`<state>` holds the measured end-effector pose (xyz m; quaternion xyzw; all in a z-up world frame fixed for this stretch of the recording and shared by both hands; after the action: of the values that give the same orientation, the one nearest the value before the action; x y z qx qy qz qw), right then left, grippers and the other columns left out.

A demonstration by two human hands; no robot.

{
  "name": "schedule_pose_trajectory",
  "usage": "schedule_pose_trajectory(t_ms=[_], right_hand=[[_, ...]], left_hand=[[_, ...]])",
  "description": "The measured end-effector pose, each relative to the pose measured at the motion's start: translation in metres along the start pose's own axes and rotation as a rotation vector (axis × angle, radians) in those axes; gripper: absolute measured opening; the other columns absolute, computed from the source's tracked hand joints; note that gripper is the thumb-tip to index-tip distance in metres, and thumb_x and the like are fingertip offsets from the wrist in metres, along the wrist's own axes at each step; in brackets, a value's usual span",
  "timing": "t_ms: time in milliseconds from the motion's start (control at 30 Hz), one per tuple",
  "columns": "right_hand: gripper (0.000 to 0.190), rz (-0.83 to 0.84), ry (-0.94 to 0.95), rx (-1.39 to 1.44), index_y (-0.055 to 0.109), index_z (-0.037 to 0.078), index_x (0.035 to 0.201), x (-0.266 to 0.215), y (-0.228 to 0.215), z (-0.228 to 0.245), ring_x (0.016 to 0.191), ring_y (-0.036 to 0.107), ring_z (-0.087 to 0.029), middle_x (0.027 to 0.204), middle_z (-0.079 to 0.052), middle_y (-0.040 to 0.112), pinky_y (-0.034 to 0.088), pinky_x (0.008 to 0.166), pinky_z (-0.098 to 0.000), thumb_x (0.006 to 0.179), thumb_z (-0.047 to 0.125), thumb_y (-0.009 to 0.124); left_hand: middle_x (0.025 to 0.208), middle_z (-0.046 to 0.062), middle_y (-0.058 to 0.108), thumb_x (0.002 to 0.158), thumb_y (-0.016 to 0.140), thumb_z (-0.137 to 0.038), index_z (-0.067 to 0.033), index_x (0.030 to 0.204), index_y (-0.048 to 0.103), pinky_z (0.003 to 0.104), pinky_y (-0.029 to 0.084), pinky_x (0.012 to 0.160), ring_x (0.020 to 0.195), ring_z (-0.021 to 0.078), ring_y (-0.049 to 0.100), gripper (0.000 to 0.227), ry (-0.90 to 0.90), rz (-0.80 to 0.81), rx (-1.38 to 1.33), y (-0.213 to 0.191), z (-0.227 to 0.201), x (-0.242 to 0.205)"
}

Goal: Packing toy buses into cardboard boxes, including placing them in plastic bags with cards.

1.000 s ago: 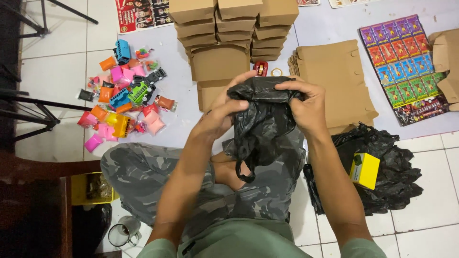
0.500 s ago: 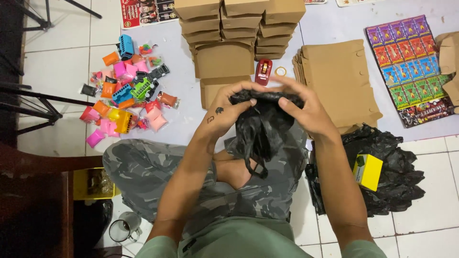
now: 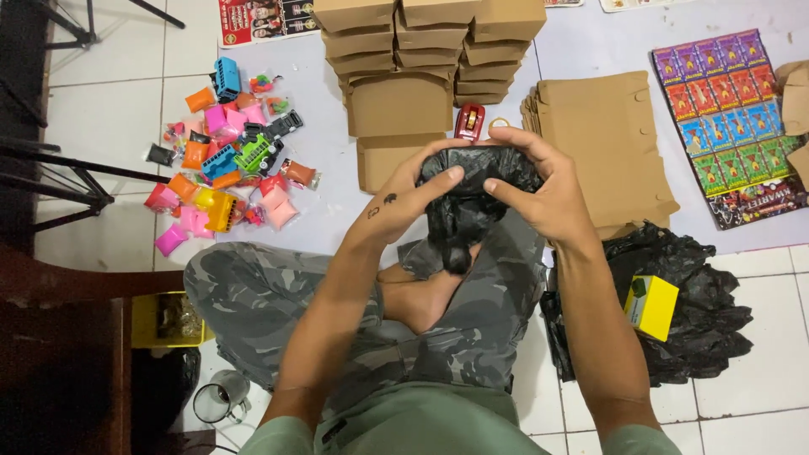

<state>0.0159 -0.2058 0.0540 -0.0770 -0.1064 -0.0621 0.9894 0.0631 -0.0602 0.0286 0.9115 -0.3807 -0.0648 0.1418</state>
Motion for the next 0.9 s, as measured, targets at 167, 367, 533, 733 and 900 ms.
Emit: schedule_pose_trajectory(t_ms=[167,367,533,733,900], right_hand=[[0.075,0.022,0.0,-0.018,0.055,0.001,0.146,-0.002,0.006,0.007,0.117,0.062,-0.018,0.13,-0.019,0.068,0.049,0.107,-0.039,0.077,-0.006,0.084],[0.042,0.034,-0.068,-0.085,0.07,-0.001,0.126,-0.001,0.005,-0.005,0.108,0.067,-0.025,0.114,-0.021,0.073,0.053,0.099,-0.0452,0.087,-0.017,0.068],[0.048,-0.015,-0.088,-0.062,0.075,0.0,0.116,-0.003,-0.001,-0.022,0.102,0.066,-0.022,0.103,-0.017,0.074,0.053,0.095,-0.041,0.079,-0.027,0.059],[0.035,-0.044,-0.219,-0.119,0.082,0.005,0.1,0.004,0.004,-0.002,0.098,0.069,-0.026,0.104,-0.018,0.073,0.054,0.093,-0.0421,0.077,-0.02,0.072],[0.059,0.282,-0.122,-0.074,0.062,0.004,0.136,0.006,0.034,-0.026,0.13,0.05,-0.027,0.143,-0.021,0.058,0.036,0.113,-0.0492,0.078,-0.005,0.07]], left_hand=[[0.13,0.022,0.061,0.096,0.071,-0.009,-0.0061,0.139,0.058,0.045,0.058,0.093,0.121,0.0283,0.061,0.045,0.087,-0.008,-0.185,-0.018,0.024,0.014],[0.114,0.018,0.07,0.091,0.066,0.007,-0.0023,0.117,0.067,0.042,0.058,0.087,0.108,0.0256,0.067,0.027,0.158,-0.05,-0.208,-0.025,0.026,0.017],[0.121,0.015,0.066,0.088,0.074,0.003,-0.0054,0.118,0.068,0.042,0.052,0.099,0.117,0.0229,0.06,0.031,0.153,-0.163,-0.053,-0.03,0.014,0.008],[0.135,0.021,0.056,0.097,0.059,-0.049,-0.0127,0.152,0.042,0.058,0.061,0.087,0.118,0.0347,0.065,0.068,-0.09,0.085,-0.514,-0.014,0.041,0.01],[0.104,0.01,0.057,0.088,0.072,-0.001,-0.0055,0.132,0.057,0.031,0.063,0.068,0.09,0.0211,0.064,0.047,-0.121,-0.27,-0.278,-0.069,0.066,0.013]])
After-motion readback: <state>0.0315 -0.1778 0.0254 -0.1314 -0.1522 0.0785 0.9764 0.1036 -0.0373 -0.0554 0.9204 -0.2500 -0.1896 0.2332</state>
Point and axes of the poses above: each hand's wrist, its own x-axis towards the middle knuckle, its own y-axis out of the palm, z = x × y, the point moved 10 cm from there along x, towards the middle knuckle
